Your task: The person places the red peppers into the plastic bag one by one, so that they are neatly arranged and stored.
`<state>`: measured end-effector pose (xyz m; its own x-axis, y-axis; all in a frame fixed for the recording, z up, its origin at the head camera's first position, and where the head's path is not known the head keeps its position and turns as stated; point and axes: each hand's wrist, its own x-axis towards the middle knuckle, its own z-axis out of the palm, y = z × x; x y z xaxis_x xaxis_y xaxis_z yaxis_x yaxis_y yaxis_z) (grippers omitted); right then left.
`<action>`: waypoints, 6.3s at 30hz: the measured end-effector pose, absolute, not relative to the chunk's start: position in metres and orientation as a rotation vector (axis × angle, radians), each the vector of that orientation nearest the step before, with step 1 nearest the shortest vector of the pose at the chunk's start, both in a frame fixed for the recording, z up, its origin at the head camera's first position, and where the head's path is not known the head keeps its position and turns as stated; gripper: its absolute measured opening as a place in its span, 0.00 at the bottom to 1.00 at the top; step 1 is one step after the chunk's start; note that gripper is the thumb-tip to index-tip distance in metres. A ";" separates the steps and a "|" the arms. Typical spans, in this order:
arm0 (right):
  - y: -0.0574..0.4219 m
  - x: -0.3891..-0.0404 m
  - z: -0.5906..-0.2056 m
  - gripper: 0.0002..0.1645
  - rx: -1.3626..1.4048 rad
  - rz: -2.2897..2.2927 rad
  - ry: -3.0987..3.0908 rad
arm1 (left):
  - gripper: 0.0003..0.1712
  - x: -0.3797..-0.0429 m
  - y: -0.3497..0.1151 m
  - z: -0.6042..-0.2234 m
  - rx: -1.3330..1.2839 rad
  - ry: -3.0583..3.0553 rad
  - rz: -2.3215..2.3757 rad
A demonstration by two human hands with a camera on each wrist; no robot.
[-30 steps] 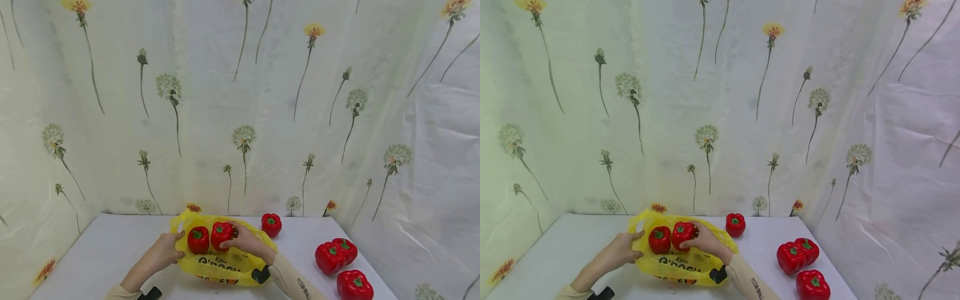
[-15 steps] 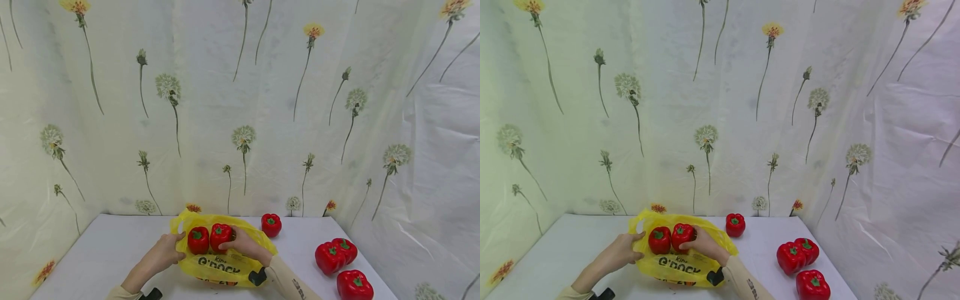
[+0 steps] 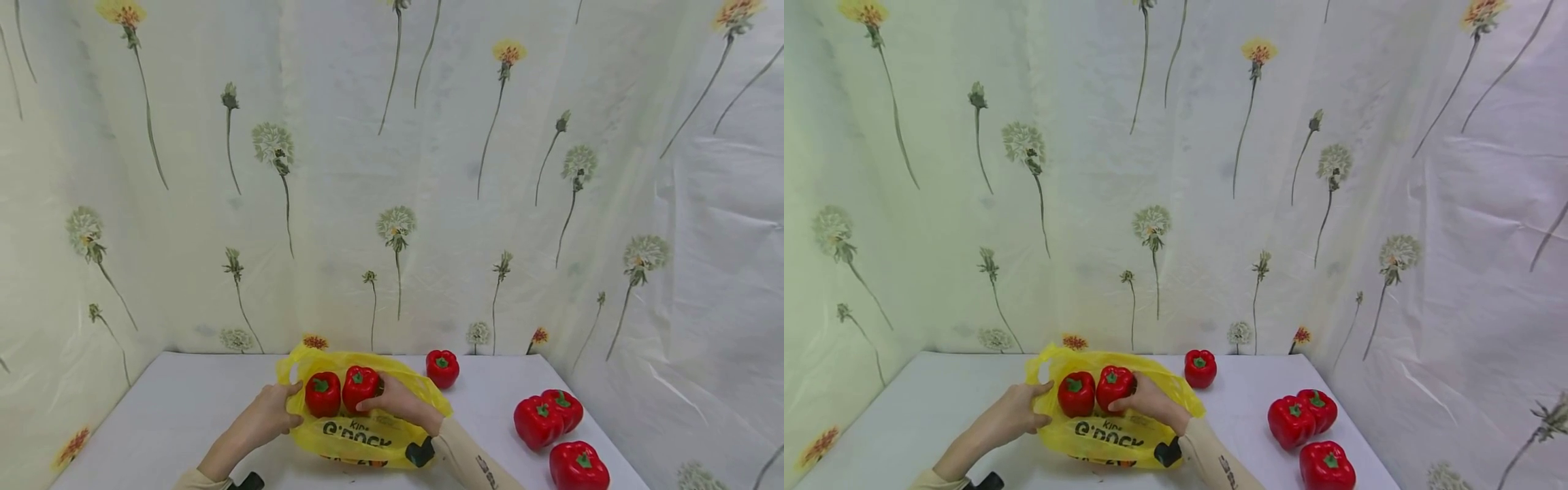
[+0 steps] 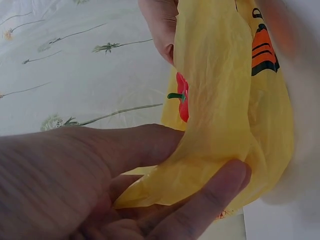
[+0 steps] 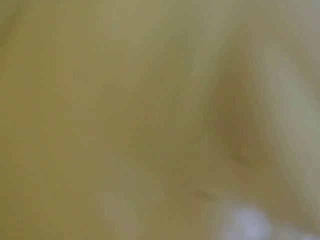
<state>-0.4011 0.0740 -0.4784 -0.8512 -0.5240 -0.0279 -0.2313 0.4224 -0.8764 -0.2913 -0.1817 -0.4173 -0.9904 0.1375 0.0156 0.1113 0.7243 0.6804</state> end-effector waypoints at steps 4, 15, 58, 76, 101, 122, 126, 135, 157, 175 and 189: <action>0.076 -0.398 -0.476 0.42 -0.652 -1.387 2.367 | 0.38 -0.292 -0.181 -0.418 0.211 2.886 1.131; 0.088 -0.381 -0.470 0.54 -0.599 -1.294 2.404 | 0.38 -0.293 -0.182 -0.418 0.199 2.891 1.116; 0.190 -0.330 -0.425 0.60 -0.520 -1.555 2.427 | 0.36 -0.293 -0.180 -0.422 0.210 2.904 1.153; 0.242 -0.335 -0.399 0.62 -0.338 -1.590 2.602 | 0.37 -0.293 -0.180 -0.425 0.194 2.892 1.130; 0.262 -0.355 -0.413 0.61 -0.257 -1.580 2.661 | 0.36 -0.293 -0.182 -0.428 0.214 2.884 1.151; 0.261 -0.375 -0.396 0.61 -0.322 -1.441 2.708 | 0.36 -0.295 -0.184 -0.423 0.191 2.887 1.166; 0.260 -0.381 -0.398 0.60 -0.326 -1.424 2.706 | 0.36 -0.294 -0.183 -0.423 0.184 2.872 1.173; 0.260 -0.398 -0.412 0.60 -0.304 -1.398 2.695 | 0.32 -0.294 -0.181 -0.424 0.196 2.851 1.161; 0.245 -0.431 -0.442 0.57 -0.179 -1.517 2.600 | 0.29 -0.293 -0.181 -0.423 0.205 2.877 1.164; 0.235 -0.452 -0.478 0.62 -0.074 -1.537 2.568 | 0.29 -0.294 -0.180 -0.425 0.208 2.872 1.160; 0.230 -0.470 -0.509 0.59 -0.110 -1.646 2.523 | 0.29 -0.296 -0.183 -0.427 0.247 2.854 1.190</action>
